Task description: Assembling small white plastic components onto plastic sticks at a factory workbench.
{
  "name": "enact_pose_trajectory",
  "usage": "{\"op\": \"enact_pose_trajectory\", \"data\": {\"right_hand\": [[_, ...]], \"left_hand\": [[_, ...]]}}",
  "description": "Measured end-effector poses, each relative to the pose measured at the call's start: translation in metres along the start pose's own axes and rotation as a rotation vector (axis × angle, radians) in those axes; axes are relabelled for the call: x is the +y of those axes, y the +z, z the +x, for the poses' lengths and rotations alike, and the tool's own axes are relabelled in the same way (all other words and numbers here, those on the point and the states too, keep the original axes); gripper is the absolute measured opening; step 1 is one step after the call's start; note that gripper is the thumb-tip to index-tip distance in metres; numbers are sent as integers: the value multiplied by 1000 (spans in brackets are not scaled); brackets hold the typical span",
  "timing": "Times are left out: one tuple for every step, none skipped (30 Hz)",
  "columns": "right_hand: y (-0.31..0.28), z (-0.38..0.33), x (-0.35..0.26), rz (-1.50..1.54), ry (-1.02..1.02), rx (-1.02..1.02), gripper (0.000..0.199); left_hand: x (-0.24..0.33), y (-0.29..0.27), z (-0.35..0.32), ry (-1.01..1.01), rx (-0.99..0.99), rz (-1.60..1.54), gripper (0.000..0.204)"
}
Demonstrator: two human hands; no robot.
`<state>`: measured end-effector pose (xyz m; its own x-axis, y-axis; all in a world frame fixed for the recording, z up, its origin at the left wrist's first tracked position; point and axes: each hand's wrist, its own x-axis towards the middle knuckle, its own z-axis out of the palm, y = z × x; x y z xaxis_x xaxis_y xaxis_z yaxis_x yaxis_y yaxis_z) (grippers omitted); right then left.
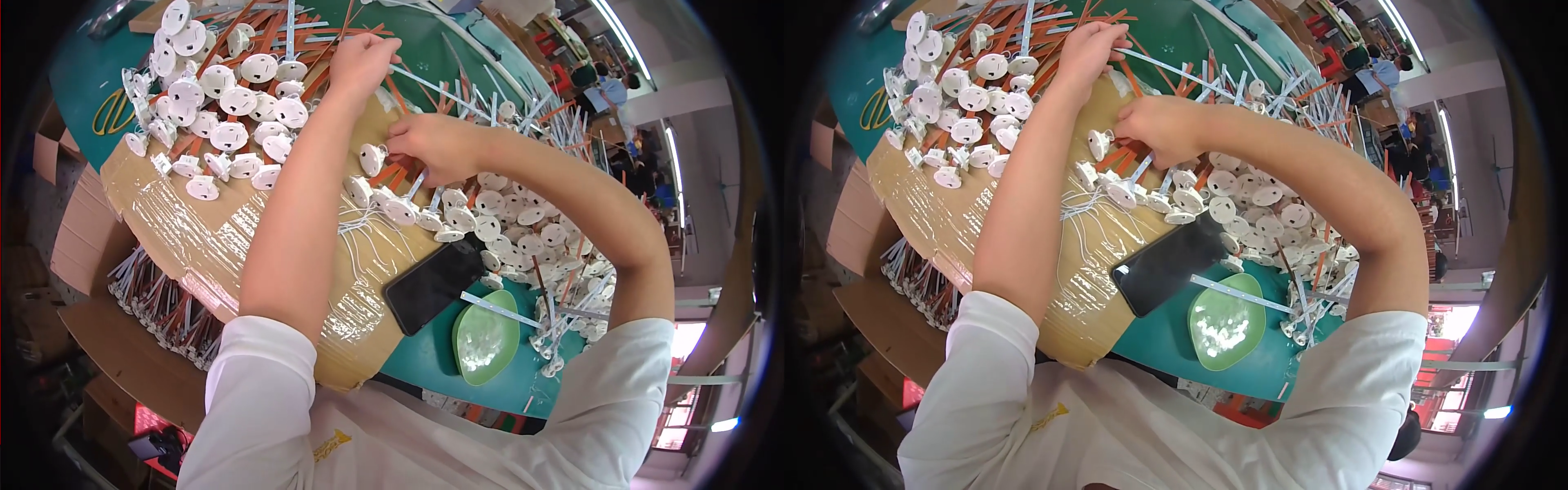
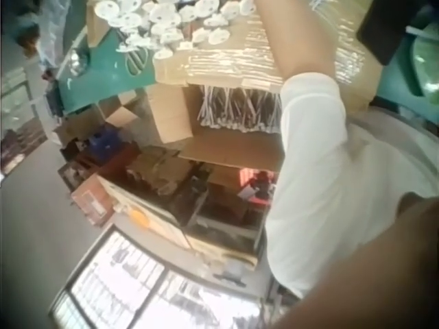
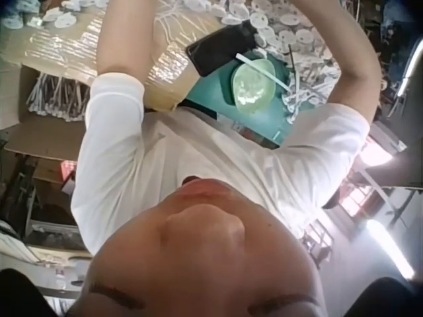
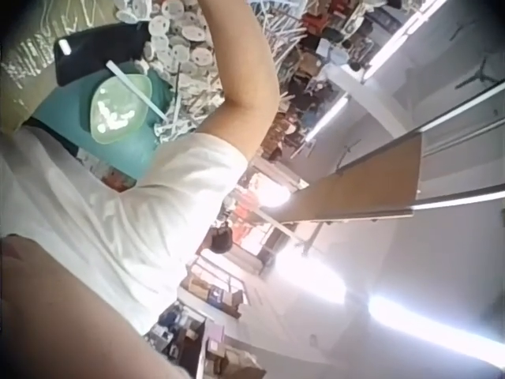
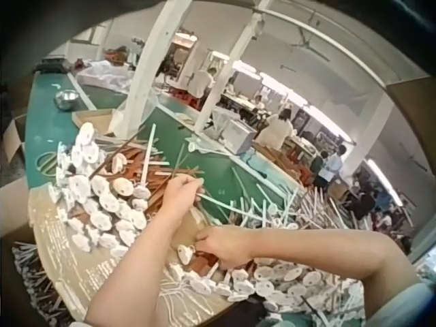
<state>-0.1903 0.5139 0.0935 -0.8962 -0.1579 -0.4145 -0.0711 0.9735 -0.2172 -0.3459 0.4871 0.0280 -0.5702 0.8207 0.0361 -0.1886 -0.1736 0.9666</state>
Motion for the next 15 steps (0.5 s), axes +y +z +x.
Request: {"op": "enact_pose_trajectory", "data": {"right_hand": [[-4,-2,-1,2,-2,1,25],[-9,-4,0,4,8,2,25],[-12,-7,3,5,18,4,25],[-11,-10,7,-6,49,52,23],[-13,-15,10,-36,106,4,22],[-14,-19,15,21,126,-49,24],[-17,-22,18,77,147,-100,25],[-17,-25,20,76,149,-92,25],[-17,-27,21,120,170,-151,29],[-17,-29,20,166,191,-212,33],[-18,-30,20,168,192,-208,33],[-20,-29,21,209,189,-284,39],[-22,-27,20,254,185,-363,44],[-32,-23,18,215,208,-496,55],[-32,-19,26,222,210,-491,55]], "left_hand": [[1,1,1,23,36,-47,23],[2,1,0,47,71,-94,25],[3,1,-1,46,73,-90,25],[3,2,0,44,76,-89,25],[4,3,0,42,79,-87,25],[4,2,-1,44,76,-83,25],[3,0,-2,28,47,-27,25],[1,-1,-2,13,18,31,25],[1,-1,-1,18,13,36,25],[0,1,-3,-11,-4,57,25],[0,2,-4,-39,-21,78,26],[0,2,-3,-39,-26,82,26],[-1,2,-4,-33,-44,98,26],[-1,2,-3,-28,-62,115,27],[-2,3,-4,-31,-70,119,27]]}}
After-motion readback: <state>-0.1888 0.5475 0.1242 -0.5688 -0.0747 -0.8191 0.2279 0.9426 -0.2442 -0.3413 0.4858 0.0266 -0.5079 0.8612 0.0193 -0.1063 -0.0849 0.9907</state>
